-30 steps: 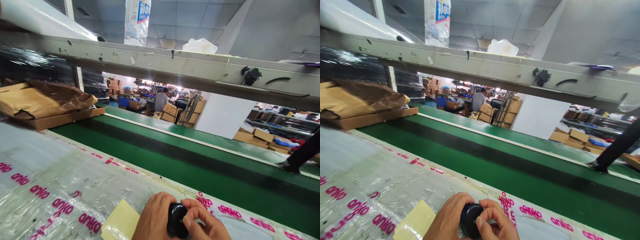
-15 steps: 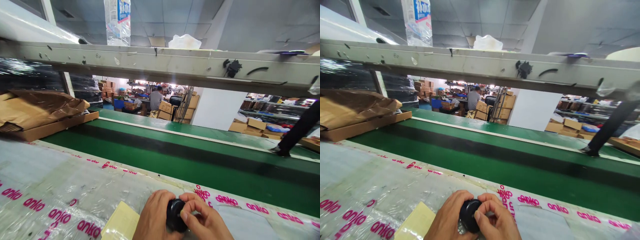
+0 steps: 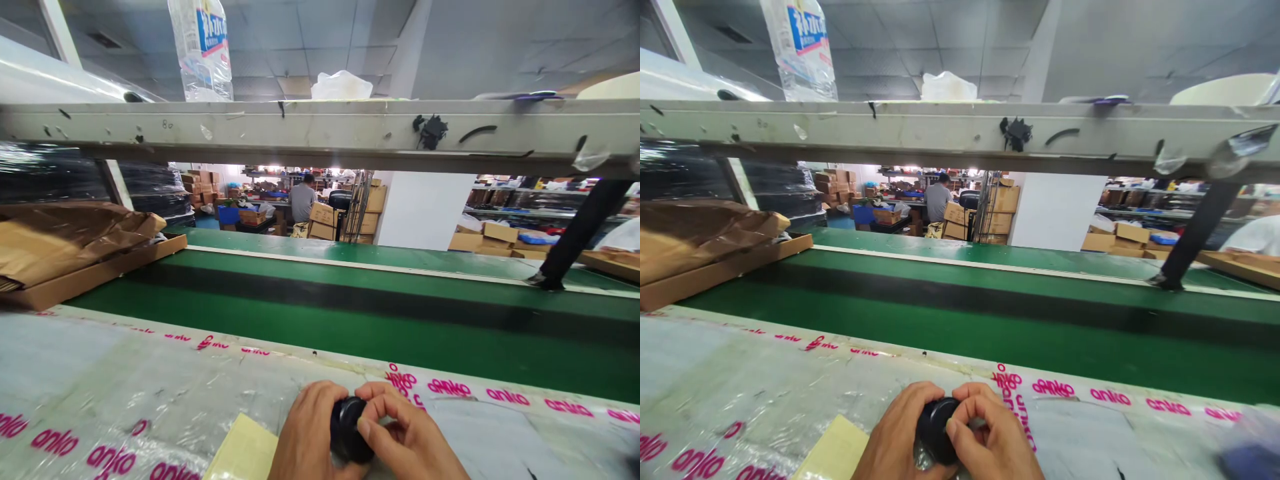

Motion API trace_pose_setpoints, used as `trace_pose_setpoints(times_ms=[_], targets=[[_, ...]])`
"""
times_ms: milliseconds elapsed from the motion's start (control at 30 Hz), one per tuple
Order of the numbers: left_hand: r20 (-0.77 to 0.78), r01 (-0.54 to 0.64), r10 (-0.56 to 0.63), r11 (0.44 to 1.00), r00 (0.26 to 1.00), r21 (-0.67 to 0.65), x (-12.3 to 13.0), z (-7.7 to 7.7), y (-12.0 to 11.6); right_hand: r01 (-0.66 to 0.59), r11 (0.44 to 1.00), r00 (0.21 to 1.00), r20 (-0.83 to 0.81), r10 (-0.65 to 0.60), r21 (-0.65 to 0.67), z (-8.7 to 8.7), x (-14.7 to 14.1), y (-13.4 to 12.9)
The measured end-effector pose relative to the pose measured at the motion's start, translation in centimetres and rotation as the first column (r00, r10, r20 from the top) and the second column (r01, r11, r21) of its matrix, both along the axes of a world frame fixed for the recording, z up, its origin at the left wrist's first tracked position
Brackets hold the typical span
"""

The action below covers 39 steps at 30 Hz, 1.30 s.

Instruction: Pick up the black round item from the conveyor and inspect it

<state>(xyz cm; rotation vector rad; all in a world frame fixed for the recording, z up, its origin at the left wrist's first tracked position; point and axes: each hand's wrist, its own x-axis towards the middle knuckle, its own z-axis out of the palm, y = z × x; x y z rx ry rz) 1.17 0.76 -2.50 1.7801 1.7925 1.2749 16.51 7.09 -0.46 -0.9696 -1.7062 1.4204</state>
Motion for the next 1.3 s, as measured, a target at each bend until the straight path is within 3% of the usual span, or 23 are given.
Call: trace_pose_setpoints(times_ms=[433,733,1300], targets=[[-0.022,-0.006,0.007,0.998,1.000,0.055,-0.4,-1.2,0.3,-0.037,0.998,0.998,0.060,0.034,0.042,-0.4,0.0,0.4],[-0.015,0.008,-0.007,0.999,1.000,0.052,-0.4,-0.8,0.2,-0.052,0.996,0.997,0.056,0.048,0.071,-0.5,-0.1,0.3],[-0.115,0.007,0.008,0.992,0.993,0.130,-0.7,-1.5,0.2,0.001,0.991,0.999,0.041,-0.007,0.133,-0.6,-0.2,0.1]])
